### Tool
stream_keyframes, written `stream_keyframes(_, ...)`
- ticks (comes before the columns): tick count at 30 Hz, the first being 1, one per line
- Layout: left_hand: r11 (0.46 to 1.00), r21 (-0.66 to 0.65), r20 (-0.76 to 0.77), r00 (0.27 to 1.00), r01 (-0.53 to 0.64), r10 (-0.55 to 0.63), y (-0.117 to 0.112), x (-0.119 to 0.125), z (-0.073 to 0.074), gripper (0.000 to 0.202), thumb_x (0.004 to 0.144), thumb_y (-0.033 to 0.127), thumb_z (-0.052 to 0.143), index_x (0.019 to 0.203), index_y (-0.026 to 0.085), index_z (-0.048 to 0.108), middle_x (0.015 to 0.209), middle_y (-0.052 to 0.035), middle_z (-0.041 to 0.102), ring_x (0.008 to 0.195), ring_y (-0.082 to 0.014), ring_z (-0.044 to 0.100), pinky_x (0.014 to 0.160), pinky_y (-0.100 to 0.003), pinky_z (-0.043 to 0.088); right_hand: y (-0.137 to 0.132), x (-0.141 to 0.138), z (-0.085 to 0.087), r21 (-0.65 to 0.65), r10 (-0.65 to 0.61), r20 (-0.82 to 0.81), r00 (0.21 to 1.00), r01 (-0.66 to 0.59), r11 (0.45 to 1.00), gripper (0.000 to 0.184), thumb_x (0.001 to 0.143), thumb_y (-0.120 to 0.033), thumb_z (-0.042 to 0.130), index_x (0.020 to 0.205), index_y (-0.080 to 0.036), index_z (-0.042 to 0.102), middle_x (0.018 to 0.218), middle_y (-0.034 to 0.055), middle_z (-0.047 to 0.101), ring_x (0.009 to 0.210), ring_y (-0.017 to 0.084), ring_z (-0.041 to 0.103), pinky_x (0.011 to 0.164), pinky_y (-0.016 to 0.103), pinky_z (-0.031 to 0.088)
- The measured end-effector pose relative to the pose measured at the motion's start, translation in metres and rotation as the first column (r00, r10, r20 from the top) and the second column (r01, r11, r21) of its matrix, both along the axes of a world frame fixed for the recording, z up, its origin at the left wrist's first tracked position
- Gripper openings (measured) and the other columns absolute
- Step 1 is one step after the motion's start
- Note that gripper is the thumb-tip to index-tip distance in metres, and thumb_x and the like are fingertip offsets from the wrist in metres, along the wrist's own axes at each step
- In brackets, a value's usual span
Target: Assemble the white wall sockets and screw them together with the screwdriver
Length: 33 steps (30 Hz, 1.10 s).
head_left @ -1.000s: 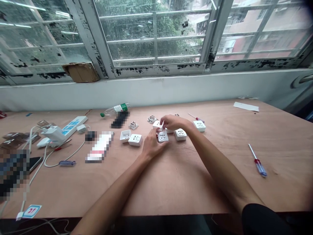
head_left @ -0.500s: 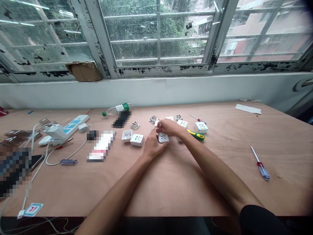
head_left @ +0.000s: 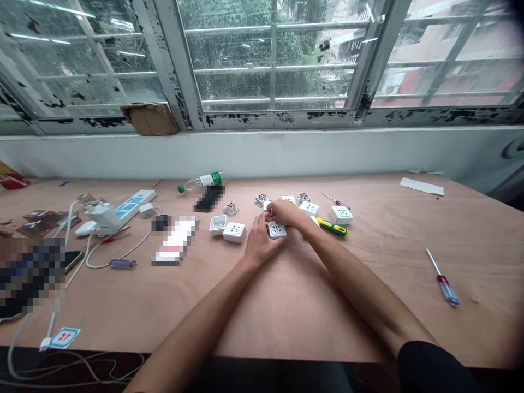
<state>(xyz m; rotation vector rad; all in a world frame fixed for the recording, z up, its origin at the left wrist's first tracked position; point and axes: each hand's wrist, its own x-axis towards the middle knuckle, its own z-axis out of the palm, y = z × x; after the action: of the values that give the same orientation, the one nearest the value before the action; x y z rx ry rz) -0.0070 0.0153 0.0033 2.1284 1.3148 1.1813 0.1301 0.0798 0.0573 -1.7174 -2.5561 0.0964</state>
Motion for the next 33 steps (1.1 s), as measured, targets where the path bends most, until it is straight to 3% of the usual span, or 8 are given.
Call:
stream_keyframes(9, 1.000, -0.017, -0.010, 1.000, 0.017, -0.018, 0.002, 0.000, 0.001, 0.065, 0.069, 0.034, 0.079, 0.124, 0.021, 0.047, 0.112, -0.0084, 0.060, 0.101, -0.0257, 0.062, 0.083, -0.039, 0.055, 0.000, 0.004, 0.002, -0.019, 0.035, -0.080, 0.996, -0.037, 0.999, 0.013, 0.087, -0.017, 0.060, 0.098, -0.020, 0.067, 0.097, 0.0085, 0.071, 0.084, 0.018, 0.063, 0.062, 0.024, 0.035)
stream_keyframes(13, 0.999, -0.030, -0.023, 0.999, 0.023, -0.024, 0.005, 0.000, 0.001, 0.072, 0.068, 0.033, 0.080, 0.130, 0.022, 0.044, 0.108, -0.0071, 0.060, 0.099, -0.0253, 0.062, 0.084, -0.040, 0.054, -0.007, 0.018, 0.022, -0.047, 0.063, -0.156, 0.986, -0.071, 0.996, 0.016, 0.087, -0.019, 0.060, 0.102, -0.021, 0.066, 0.097, 0.0046, 0.071, 0.080, 0.013, 0.062, 0.062, 0.021, 0.038)
stream_keyframes(16, 0.998, -0.031, -0.017, 0.998, 0.057, -0.058, 0.009, 0.005, 0.000, 0.072, 0.067, 0.035, 0.082, 0.129, 0.021, 0.046, 0.107, -0.0069, 0.060, 0.097, -0.0249, 0.062, 0.083, -0.040, 0.053, -0.013, 0.032, 0.041, -0.131, 0.001, -0.211, 0.978, -0.030, 0.991, 0.023, 0.077, -0.009, 0.063, 0.097, -0.019, 0.067, 0.097, 0.0039, 0.071, 0.075, 0.012, 0.061, 0.059, 0.021, 0.039)
stream_keyframes(19, 0.996, -0.039, -0.003, 0.997, 0.083, -0.083, 0.012, 0.013, -0.001, 0.075, 0.065, 0.041, 0.085, 0.126, 0.020, 0.047, 0.109, -0.0076, 0.059, 0.095, -0.0246, 0.062, 0.081, -0.040, 0.053, -0.018, 0.042, 0.054, -0.286, -0.072, -0.174, 0.982, 0.020, 0.958, 0.030, 0.068, -0.006, 0.065, 0.094, -0.020, 0.067, 0.096, 0.0037, 0.072, 0.074, 0.014, 0.063, 0.056, 0.022, 0.040)
stream_keyframes(23, 0.995, -0.046, 0.000, 0.996, 0.093, -0.093, 0.014, 0.027, 0.001, 0.077, 0.062, 0.043, 0.086, 0.124, 0.019, 0.048, 0.108, -0.0080, 0.059, 0.095, -0.0243, 0.062, 0.080, -0.039, 0.052, -0.022, 0.044, 0.058, -0.437, -0.123, -0.109, 0.986, 0.064, 0.897, 0.037, 0.063, -0.004, 0.067, 0.096, -0.020, 0.066, 0.086, 0.0033, 0.072, 0.072, 0.016, 0.067, 0.056, 0.024, 0.043)
stream_keyframes(28, 0.994, -0.048, 0.029, 0.995, 0.095, -0.094, 0.015, 0.040, 0.000, 0.075, 0.061, 0.040, 0.087, 0.122, 0.022, 0.048, 0.110, -0.0074, 0.060, 0.096, -0.0247, 0.061, 0.081, -0.039, 0.051, -0.026, 0.037, 0.058, -0.437, -0.123, -0.026, 0.992, 0.099, 0.894, 0.037, 0.064, -0.001, 0.065, 0.096, -0.019, 0.067, 0.081, 0.0032, 0.072, 0.070, 0.017, 0.068, 0.054, 0.024, 0.043)
stream_keyframes(33, 0.992, -0.070, 0.107, 0.989, 0.108, -0.100, 0.015, 0.042, -0.008, 0.096, 0.059, 0.037, 0.089, 0.137, 0.023, 0.035, 0.114, -0.0087, 0.060, 0.101, -0.0265, 0.062, 0.084, -0.042, 0.052, -0.028, 0.027, 0.056, -0.413, -0.101, 0.072, 0.992, 0.121, 0.903, 0.043, 0.058, 0.003, 0.065, 0.095, -0.019, 0.069, 0.085, 0.0047, 0.072, 0.069, 0.019, 0.068, 0.055, 0.025, 0.044)
